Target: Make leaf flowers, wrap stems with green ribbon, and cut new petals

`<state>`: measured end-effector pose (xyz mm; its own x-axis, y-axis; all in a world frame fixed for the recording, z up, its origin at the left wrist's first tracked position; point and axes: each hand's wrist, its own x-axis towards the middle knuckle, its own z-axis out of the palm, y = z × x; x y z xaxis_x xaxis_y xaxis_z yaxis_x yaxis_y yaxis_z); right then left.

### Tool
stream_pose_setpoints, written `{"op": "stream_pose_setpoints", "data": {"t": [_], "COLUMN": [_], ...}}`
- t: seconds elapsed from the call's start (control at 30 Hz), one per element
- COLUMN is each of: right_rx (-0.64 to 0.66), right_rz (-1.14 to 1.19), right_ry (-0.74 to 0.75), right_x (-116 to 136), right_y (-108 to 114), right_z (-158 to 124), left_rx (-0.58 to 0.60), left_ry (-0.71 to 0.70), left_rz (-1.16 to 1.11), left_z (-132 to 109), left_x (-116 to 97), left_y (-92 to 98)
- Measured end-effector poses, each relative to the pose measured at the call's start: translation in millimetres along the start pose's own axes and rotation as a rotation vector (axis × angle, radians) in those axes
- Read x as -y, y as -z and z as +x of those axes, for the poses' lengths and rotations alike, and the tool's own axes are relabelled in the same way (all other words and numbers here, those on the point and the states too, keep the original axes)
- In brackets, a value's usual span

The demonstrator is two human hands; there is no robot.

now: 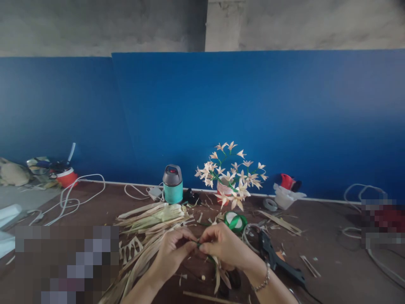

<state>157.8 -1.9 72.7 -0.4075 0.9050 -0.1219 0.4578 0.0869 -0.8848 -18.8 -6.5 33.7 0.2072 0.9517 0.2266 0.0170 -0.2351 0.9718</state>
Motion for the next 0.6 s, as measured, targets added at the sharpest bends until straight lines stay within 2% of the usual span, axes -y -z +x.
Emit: {"op": "stream_pose_setpoints", "data": {"t": [0.07,0.23,0.3,0.6], "right_rx": [-0.05,-0.368,-0.438,-0.466], "right_rz": [-0.074,-0.483,-0.588,-0.672], "right_ry": [0.022,0.283,0.351,0.448], "right_x": [0,1,0,-1], "right_y": [-3,-16,-20,-17], "right_z": [1,-4,-6,-7], "left_rx": [-0.02,-0.068,-0.074,0.011], "left_ry": [0.038,0.163,0.186,0.222], "left_rz": [0.0,-0.147,-0.19,-0.249], "left_z": [0,2,2,3], "left_x": [3,15,16,5], "left_y": [-1.3,-6.5,-8.0,-6.2]}}
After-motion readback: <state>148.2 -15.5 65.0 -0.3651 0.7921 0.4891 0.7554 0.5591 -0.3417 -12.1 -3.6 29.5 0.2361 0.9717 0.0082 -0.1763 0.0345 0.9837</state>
